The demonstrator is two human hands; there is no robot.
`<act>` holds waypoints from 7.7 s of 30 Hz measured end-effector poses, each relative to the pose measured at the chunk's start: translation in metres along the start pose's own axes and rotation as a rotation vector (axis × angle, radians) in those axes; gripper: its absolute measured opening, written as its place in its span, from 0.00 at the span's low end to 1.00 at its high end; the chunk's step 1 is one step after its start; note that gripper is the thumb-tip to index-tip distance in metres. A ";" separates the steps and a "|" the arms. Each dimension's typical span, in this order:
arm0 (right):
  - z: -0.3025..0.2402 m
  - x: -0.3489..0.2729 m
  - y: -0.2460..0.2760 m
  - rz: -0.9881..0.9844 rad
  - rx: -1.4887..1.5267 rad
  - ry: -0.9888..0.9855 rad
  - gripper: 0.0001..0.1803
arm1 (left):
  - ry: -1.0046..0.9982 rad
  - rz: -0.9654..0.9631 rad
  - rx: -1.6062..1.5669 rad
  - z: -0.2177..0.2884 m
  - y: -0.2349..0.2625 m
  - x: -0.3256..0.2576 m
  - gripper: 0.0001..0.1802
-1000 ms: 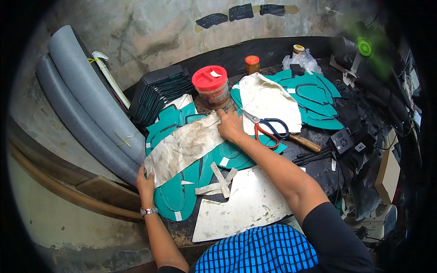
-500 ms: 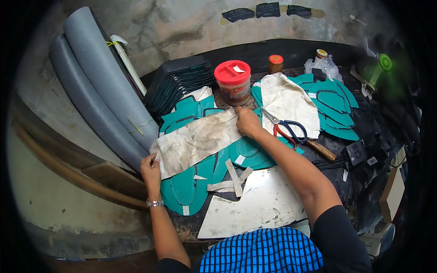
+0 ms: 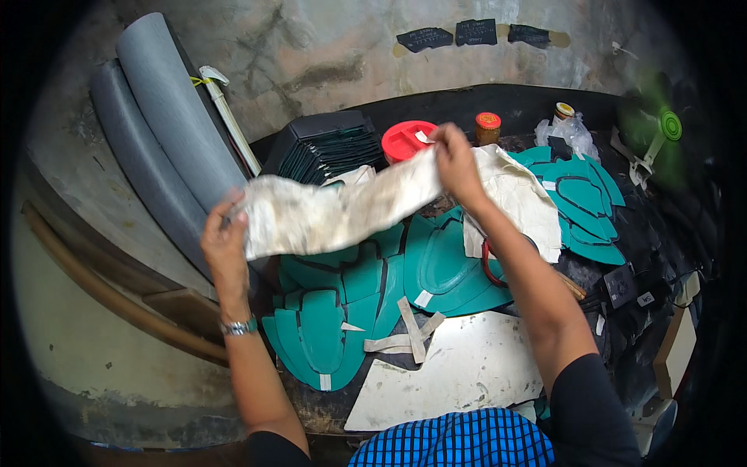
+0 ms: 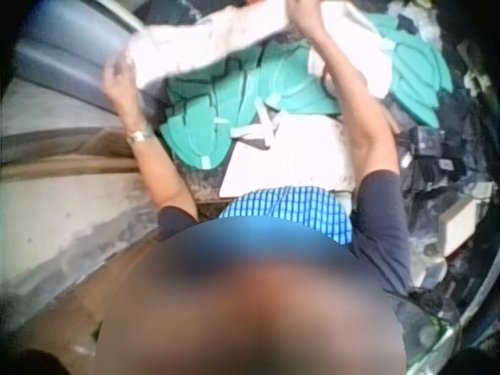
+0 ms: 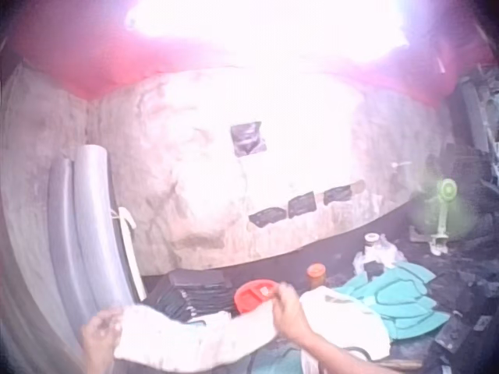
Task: The person uses red-handled scissors to cut strips from a white fabric sheet and then applies the strips to the edges of green foam pieces. The person repeatedly cuts, peels, and presses the strips onto the foam, working one piece at a time.
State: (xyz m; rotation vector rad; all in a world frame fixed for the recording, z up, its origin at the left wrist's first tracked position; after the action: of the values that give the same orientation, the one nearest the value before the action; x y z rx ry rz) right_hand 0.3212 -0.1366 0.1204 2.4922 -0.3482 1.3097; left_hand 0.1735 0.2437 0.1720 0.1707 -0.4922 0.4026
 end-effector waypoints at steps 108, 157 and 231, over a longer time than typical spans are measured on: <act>-0.208 -0.289 0.180 -0.957 0.360 -1.295 0.39 | 0.885 -0.624 -0.534 -0.029 -0.225 -0.311 0.41; -0.189 -0.272 0.142 -0.898 0.544 -1.448 0.36 | 0.863 -0.568 -0.560 -0.030 -0.218 -0.283 0.49; -0.142 -0.226 0.074 -1.080 0.430 -1.281 0.37 | 0.769 -0.418 -0.577 -0.071 -0.196 -0.227 0.57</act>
State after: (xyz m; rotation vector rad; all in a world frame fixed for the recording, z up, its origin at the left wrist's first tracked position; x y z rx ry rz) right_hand 0.0627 -0.1357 0.0211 2.7078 0.9997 -0.7242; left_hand 0.1018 0.0076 -0.0133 -0.4293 0.2025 -0.1085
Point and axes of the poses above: each hand's wrist, its own x-axis towards the middle knuckle, its own y-axis out of the back of the hand, z = x × y, the point moved 9 cm from there along x, towards the middle knuckle, and after that the axes turned 5 degrees about y, right-handed, at the moved point
